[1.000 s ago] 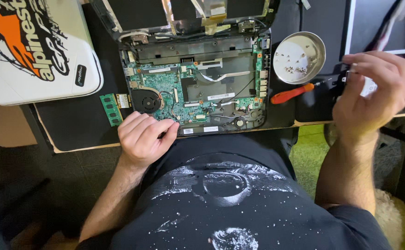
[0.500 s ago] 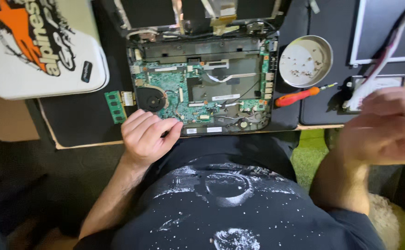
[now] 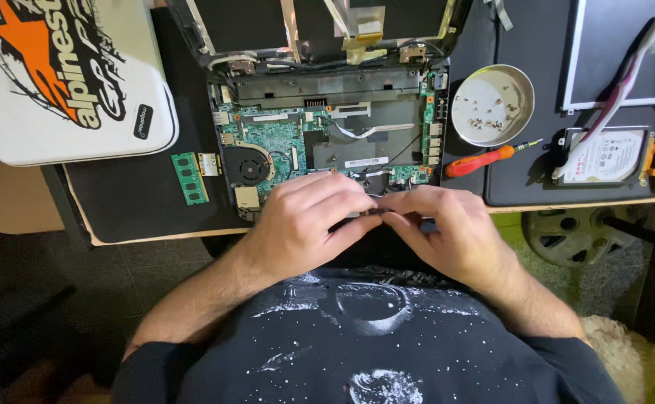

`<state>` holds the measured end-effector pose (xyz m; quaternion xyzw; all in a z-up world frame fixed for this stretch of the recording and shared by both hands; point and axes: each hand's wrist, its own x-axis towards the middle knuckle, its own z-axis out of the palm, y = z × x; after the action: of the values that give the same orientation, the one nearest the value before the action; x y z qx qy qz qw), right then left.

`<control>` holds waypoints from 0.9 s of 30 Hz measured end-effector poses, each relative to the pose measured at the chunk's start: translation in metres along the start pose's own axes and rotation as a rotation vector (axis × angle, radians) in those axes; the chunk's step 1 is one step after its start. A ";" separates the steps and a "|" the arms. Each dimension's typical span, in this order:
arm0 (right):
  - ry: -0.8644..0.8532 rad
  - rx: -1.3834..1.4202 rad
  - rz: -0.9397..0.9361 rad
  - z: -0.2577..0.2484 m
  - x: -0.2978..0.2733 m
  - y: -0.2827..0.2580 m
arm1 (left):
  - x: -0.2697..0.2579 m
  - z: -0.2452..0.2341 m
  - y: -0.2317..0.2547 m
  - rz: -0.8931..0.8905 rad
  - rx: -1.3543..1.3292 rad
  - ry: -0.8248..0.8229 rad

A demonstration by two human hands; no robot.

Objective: The person uses a screwdriver to remove screws from the internal components of a disassembled laptop. They then use their hands to disconnect a ribbon cable and remove a small circuit board from the motherboard.

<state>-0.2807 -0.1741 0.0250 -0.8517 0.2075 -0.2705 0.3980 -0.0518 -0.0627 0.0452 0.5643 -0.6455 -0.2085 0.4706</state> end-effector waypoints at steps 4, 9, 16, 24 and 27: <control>-0.110 0.085 0.147 -0.030 0.008 -0.002 | -0.009 -0.003 -0.009 -0.097 -0.046 -0.019; -0.062 0.352 0.416 -0.043 -0.022 0.022 | -0.025 -0.009 -0.020 -0.237 -0.043 0.100; -0.037 0.434 0.398 -0.045 -0.016 0.018 | -0.023 -0.020 -0.015 -0.260 -0.024 0.083; -0.090 -0.211 -0.037 -0.051 0.029 0.014 | -0.012 -0.017 -0.018 -0.043 0.225 0.102; -0.291 -0.330 -0.134 -0.059 0.043 0.022 | -0.002 -0.029 -0.014 -0.004 0.404 0.010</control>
<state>-0.2878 -0.2448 0.0514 -0.9471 0.1324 -0.1327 0.2603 -0.0204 -0.0568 0.0467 0.6495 -0.6708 -0.0731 0.3505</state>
